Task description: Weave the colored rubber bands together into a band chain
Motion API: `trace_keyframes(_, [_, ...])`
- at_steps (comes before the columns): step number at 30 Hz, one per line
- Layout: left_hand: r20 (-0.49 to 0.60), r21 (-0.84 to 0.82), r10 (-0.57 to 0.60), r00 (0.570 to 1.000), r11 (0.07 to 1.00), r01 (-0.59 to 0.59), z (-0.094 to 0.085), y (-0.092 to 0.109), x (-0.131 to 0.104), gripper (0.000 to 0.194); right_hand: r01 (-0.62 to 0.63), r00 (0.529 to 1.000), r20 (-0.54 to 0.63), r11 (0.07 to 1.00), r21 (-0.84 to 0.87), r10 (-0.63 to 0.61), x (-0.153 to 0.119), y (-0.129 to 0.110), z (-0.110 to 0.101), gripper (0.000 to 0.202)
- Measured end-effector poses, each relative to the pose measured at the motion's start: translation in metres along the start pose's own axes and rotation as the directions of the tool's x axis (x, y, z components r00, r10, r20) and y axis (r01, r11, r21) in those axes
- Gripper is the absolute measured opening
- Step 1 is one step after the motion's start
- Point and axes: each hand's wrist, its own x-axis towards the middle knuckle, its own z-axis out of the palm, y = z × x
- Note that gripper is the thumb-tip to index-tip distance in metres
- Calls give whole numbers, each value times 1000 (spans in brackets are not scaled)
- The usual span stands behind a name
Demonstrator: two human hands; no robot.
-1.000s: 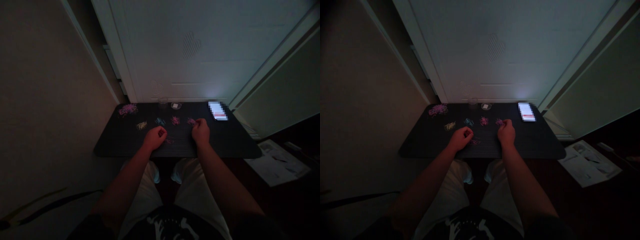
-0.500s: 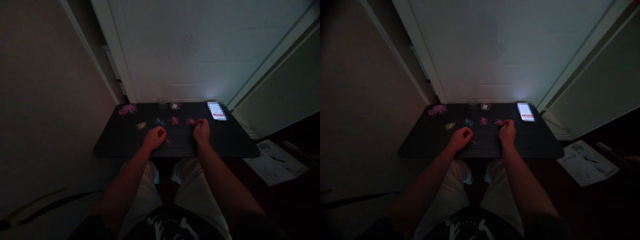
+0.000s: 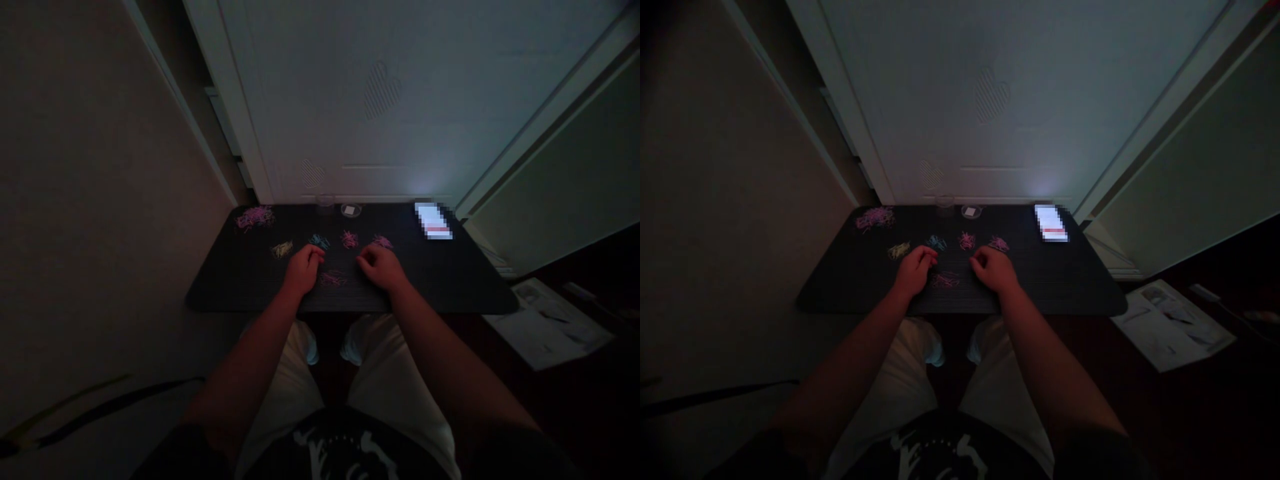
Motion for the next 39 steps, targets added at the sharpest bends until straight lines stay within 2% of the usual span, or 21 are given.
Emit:
trace_keyframes(2, [5,-4,0,1000,1000,0,1,-1,0,20,134,984,121,991,-13,-131,-3,-8,2,14])
trace_keyframes(4, [11,-4,4,1000,1000,-4,1,-2,1,21,234,959,172,972,-29,-226,-5,-13,5,15])
trace_keyframes(6, [13,-4,7,1000,1000,-7,2,-2,1,22,280,945,188,959,-42,-268,-6,-16,7,14])
trace_keyframes(18, [83,89,46,995,995,-53,2,1,0,22,264,953,176,962,-70,-248,-6,-14,12,11])
trace_keyframes(23, [154,193,178,972,959,-206,4,4,-2,20,241,958,165,970,-31,-233,-7,-15,12,12])
trace_keyframes(26, [207,238,215,955,935,-262,5,5,-2,20,226,964,150,974,-19,-220,-7,-14,13,12])
trace_keyframes(32, [226,254,184,956,937,-240,5,5,-2,20,241,959,155,970,-12,-237,-10,-17,15,12])
trace_keyframes(36, [240,235,191,952,940,-248,5,6,-3,18,293,940,187,956,-12,-285,-14,-25,17,13])
trace_keyframes(39, [239,236,189,952,940,-246,4,6,-3,16,275,947,167,961,12,-273,-16,-27,17,13])
